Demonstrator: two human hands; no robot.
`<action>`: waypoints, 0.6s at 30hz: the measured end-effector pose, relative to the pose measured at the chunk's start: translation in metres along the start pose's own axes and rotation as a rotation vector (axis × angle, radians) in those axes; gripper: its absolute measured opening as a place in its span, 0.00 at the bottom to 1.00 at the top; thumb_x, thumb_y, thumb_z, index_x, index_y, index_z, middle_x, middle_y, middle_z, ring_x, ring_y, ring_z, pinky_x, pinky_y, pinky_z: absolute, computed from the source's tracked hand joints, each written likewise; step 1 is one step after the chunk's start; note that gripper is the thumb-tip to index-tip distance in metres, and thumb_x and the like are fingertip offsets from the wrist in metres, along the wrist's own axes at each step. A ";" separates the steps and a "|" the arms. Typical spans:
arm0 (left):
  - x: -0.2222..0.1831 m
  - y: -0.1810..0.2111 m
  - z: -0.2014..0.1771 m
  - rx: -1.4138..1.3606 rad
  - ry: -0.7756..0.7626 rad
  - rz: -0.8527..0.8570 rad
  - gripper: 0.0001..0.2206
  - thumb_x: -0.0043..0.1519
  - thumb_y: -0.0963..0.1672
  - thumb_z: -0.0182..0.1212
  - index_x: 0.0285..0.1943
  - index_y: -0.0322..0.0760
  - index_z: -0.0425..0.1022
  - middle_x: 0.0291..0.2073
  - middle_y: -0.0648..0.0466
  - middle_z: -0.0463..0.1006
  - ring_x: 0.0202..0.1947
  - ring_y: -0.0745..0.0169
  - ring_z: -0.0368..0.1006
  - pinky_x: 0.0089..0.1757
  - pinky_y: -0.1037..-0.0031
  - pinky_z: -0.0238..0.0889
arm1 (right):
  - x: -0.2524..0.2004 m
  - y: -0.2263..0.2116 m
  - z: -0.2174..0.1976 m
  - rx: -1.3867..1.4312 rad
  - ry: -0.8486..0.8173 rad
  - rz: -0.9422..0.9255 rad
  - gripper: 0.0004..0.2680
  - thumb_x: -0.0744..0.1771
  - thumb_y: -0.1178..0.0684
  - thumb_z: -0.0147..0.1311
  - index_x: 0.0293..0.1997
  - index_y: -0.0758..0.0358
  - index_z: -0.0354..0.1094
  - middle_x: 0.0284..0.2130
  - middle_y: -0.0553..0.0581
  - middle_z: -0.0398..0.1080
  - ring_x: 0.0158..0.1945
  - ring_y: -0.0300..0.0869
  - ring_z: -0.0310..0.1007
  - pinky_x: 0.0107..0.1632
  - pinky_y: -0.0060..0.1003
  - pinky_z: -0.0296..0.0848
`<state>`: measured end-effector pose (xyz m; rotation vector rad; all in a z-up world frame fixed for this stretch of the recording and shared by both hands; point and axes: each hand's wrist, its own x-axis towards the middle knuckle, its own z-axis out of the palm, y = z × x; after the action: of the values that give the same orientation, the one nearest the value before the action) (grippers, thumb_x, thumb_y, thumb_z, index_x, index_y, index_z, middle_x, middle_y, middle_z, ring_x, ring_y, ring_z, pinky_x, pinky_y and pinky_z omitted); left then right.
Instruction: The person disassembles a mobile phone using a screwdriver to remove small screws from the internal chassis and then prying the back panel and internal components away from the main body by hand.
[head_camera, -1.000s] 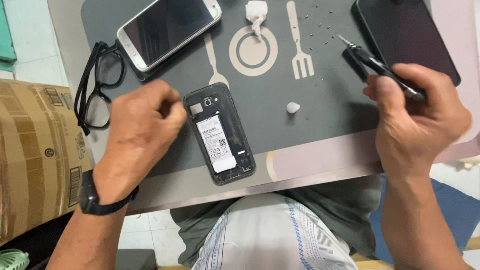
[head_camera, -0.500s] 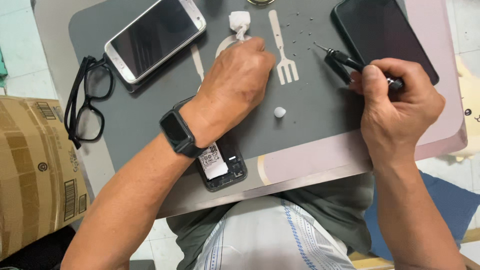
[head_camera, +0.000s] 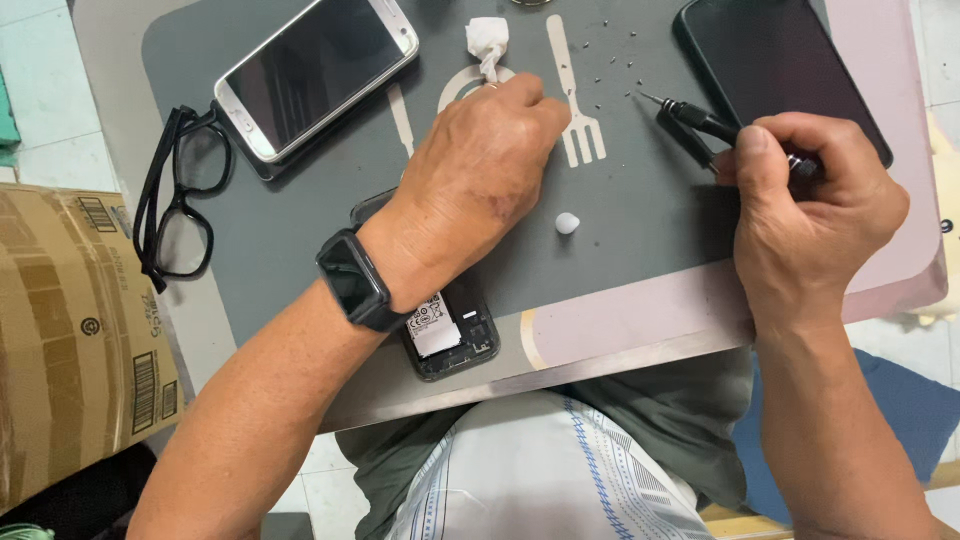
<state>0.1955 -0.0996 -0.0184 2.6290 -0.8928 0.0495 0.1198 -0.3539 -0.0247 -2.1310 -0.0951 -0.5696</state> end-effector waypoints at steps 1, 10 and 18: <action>-0.001 0.002 -0.002 0.006 0.028 0.007 0.07 0.48 0.33 0.48 0.28 0.34 0.62 0.27 0.48 0.64 0.22 0.38 0.62 0.21 0.49 0.55 | 0.000 0.002 0.000 -0.010 -0.001 -0.005 0.04 0.78 0.68 0.57 0.48 0.76 0.71 0.36 0.65 0.74 0.39 0.47 0.79 0.46 0.35 0.72; -0.032 0.018 -0.037 -0.013 0.246 0.070 0.09 0.66 0.37 0.62 0.34 0.34 0.66 0.32 0.50 0.65 0.26 0.47 0.62 0.25 0.59 0.60 | 0.001 -0.002 0.000 0.006 -0.029 0.021 0.03 0.77 0.67 0.57 0.48 0.76 0.70 0.36 0.65 0.74 0.39 0.47 0.79 0.46 0.35 0.74; -0.072 0.023 -0.084 0.015 0.368 0.085 0.02 0.67 0.36 0.66 0.45 0.31 0.80 0.42 0.47 0.80 0.37 0.52 0.73 0.41 0.66 0.69 | 0.000 0.001 0.000 0.036 -0.026 0.030 0.04 0.78 0.67 0.57 0.47 0.76 0.70 0.37 0.65 0.72 0.40 0.49 0.80 0.46 0.36 0.75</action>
<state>0.1311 -0.0447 0.0572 2.4760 -0.8718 0.5441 0.1201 -0.3546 -0.0250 -2.1020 -0.0872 -0.5191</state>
